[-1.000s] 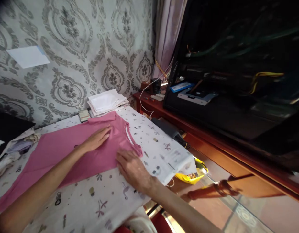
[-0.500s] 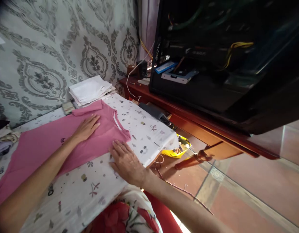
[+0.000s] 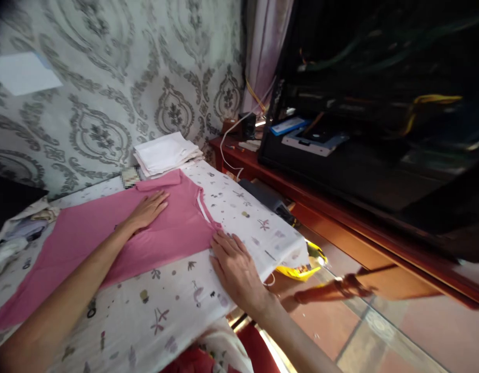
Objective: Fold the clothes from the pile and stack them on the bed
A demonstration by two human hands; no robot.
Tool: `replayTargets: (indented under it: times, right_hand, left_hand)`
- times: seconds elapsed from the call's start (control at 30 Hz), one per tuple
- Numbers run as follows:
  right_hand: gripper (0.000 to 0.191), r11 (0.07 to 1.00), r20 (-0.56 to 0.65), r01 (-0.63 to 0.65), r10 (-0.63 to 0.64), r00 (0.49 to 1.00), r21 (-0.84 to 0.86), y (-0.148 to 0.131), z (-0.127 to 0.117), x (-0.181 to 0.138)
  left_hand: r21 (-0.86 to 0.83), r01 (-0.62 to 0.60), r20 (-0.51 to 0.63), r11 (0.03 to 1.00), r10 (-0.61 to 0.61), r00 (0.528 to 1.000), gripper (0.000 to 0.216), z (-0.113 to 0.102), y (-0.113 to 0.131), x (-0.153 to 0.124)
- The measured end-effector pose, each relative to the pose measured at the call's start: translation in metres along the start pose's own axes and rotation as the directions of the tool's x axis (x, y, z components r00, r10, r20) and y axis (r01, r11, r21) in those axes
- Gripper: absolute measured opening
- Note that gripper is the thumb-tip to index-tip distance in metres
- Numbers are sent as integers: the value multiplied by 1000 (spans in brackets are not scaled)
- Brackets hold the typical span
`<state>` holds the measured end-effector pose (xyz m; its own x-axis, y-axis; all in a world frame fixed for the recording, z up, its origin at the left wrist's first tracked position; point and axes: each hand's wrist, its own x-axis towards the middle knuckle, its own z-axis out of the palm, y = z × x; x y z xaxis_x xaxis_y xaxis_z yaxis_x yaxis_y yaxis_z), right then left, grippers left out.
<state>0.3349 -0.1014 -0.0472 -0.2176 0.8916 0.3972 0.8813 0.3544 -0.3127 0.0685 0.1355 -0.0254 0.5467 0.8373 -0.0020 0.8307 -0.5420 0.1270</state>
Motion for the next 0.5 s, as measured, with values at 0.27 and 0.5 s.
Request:
replayTargets:
  times: [0.27, 0.5]
  right_hand:
    - [24, 979, 83, 192, -197, 977, 72, -28, -5, 81]
    - [32, 962, 284, 261, -272, 919, 77, -46, 58, 185]
  left_hand:
    - [65, 208, -238, 976, -187, 953, 32, -4, -35, -34]
    - [210, 177, -336, 961, -99, 937, 26, -17, -37, -20]
